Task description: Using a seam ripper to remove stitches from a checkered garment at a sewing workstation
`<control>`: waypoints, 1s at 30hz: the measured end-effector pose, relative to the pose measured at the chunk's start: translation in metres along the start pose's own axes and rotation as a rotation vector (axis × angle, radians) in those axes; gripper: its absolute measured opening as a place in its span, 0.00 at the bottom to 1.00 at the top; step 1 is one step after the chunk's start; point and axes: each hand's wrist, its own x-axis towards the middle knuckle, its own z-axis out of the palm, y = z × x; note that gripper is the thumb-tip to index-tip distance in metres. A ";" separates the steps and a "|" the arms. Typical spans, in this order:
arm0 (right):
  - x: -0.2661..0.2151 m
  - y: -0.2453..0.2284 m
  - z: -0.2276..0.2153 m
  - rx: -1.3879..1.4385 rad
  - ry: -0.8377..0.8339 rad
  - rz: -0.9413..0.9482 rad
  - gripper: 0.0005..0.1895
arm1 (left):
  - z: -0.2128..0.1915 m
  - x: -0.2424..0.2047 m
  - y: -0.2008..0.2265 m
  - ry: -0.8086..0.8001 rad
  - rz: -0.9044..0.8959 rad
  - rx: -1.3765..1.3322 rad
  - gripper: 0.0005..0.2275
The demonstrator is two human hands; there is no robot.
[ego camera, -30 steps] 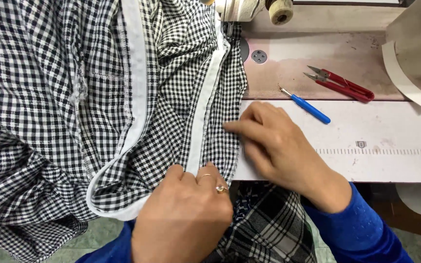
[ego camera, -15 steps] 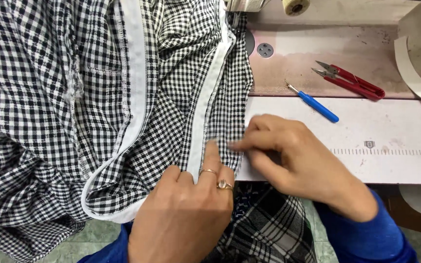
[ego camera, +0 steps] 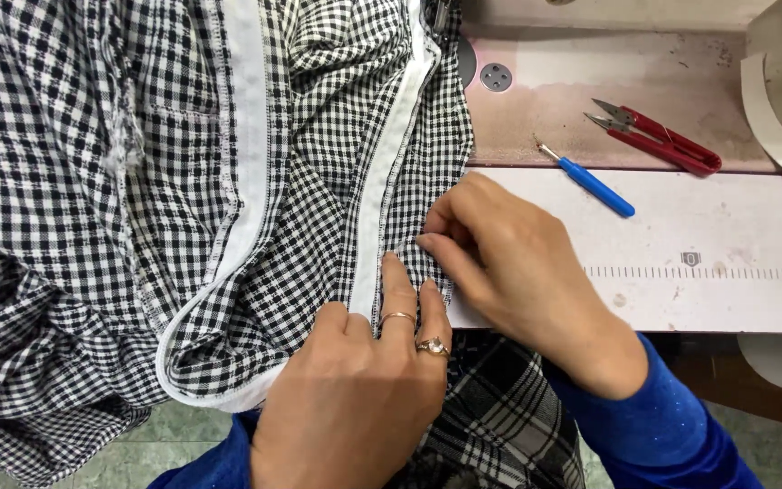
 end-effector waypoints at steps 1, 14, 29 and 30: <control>0.000 0.002 -0.003 0.000 -0.001 0.000 0.05 | -0.001 0.000 0.000 0.000 -0.001 -0.001 0.14; -0.019 -0.018 -0.042 0.759 -0.050 0.183 0.06 | -0.001 -0.002 -0.004 0.026 0.005 0.000 0.13; -0.021 -0.015 -0.038 0.209 -0.096 -0.024 0.05 | 0.000 -0.006 0.002 0.034 -0.007 -0.028 0.07; -0.025 -0.020 -0.050 0.251 -0.062 0.077 0.05 | 0.000 -0.006 0.002 0.035 -0.005 -0.020 0.07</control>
